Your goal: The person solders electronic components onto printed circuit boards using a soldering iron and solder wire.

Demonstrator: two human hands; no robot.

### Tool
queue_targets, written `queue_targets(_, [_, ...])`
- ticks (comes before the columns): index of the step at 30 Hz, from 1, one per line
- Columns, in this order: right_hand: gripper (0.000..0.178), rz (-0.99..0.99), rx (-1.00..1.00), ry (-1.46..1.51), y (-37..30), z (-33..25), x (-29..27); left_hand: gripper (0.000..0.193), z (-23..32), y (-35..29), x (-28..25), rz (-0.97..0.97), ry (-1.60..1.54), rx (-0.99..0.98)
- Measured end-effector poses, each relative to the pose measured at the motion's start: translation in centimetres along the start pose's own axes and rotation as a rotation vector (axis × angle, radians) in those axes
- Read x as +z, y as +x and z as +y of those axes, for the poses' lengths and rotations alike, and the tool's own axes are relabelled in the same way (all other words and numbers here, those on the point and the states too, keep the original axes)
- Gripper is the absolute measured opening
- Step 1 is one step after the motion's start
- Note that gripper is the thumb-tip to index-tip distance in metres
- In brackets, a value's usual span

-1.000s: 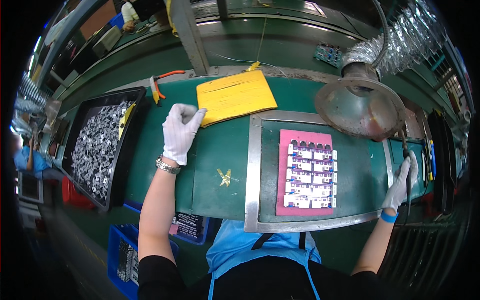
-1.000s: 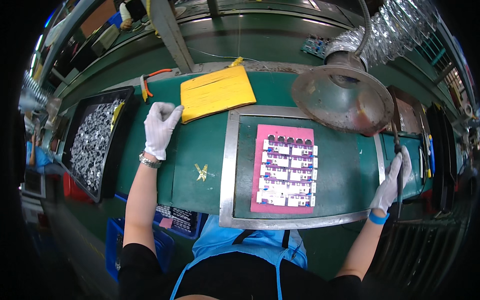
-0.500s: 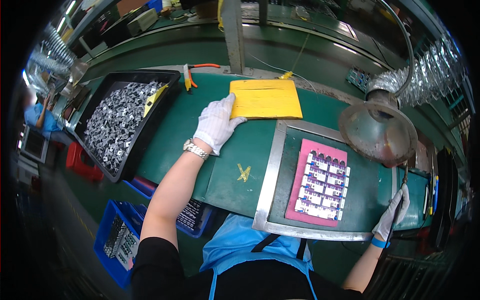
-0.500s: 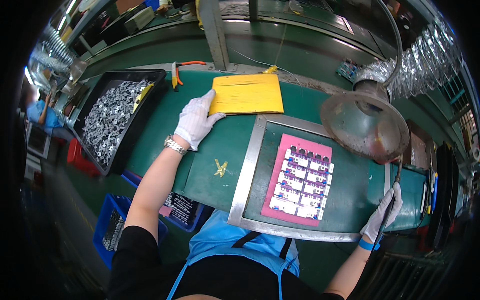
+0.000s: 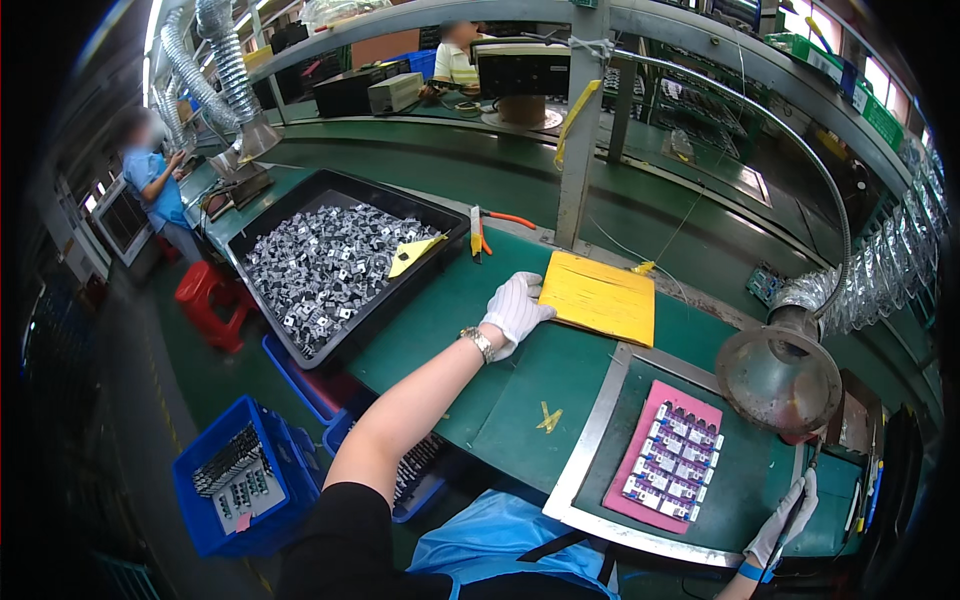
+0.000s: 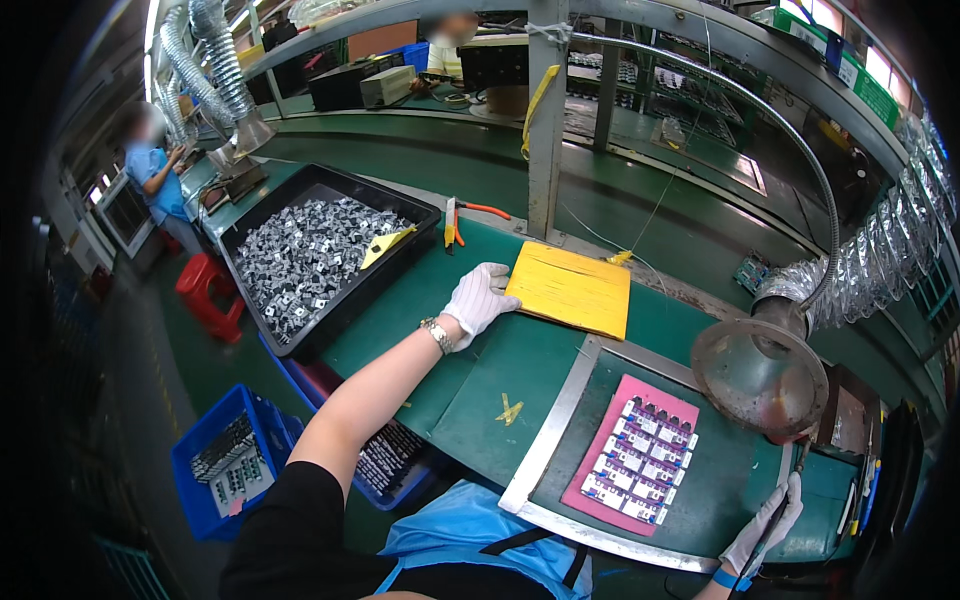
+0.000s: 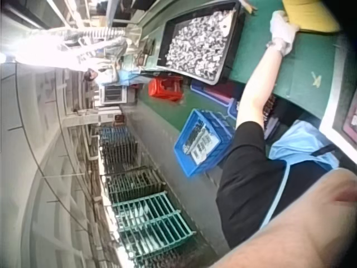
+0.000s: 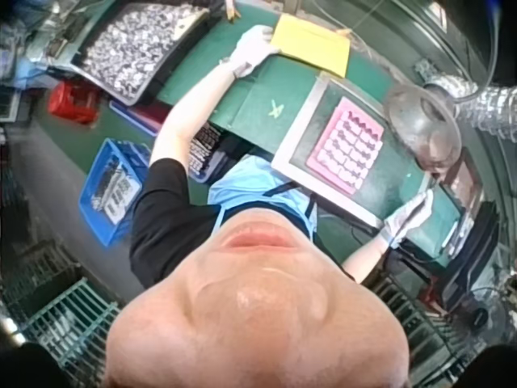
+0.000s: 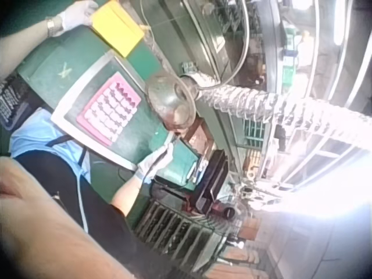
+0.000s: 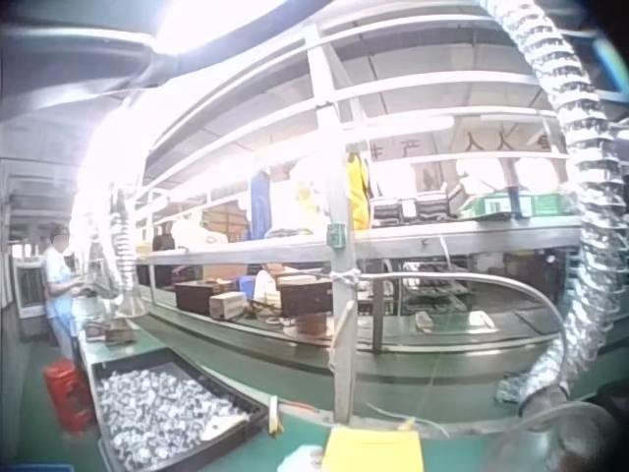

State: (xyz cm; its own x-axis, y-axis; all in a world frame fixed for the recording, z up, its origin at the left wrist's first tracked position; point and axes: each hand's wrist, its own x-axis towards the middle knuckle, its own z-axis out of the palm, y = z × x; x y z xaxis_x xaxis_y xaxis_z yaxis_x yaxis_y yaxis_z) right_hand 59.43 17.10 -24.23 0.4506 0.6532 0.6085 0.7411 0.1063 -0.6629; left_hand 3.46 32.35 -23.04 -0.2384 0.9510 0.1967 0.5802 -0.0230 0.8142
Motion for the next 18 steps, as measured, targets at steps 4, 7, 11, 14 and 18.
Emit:
queue_targets(4, [0.034,0.010,-0.038,0.011,-0.1,-0.3,-0.3,0.028,3.7,0.6,-3.7,-0.345,-0.017,-0.016])
queue_targets(7, [0.033,0.030,-0.070,0.008,0.2,-0.9,0.1,0.025,3.1,0.5,-4.5,-0.358,-0.326,-0.209])
queue_targets(11, [0.032,0.046,-0.040,-0.005,0.3,-2.9,0.6,0.043,3.5,-0.7,-4.9,-0.213,-0.574,-0.292])
queue_targets(14, [0.032,0.039,-0.017,0.050,0.5,-2.7,1.1,0.043,3.0,-0.9,-5.2,-0.185,-0.683,-0.316])
queue_targets(18, [0.031,0.055,-0.022,0.030,0.5,-2.4,0.6,0.045,2.9,-0.7,-3.5,-0.301,-0.529,-0.404])
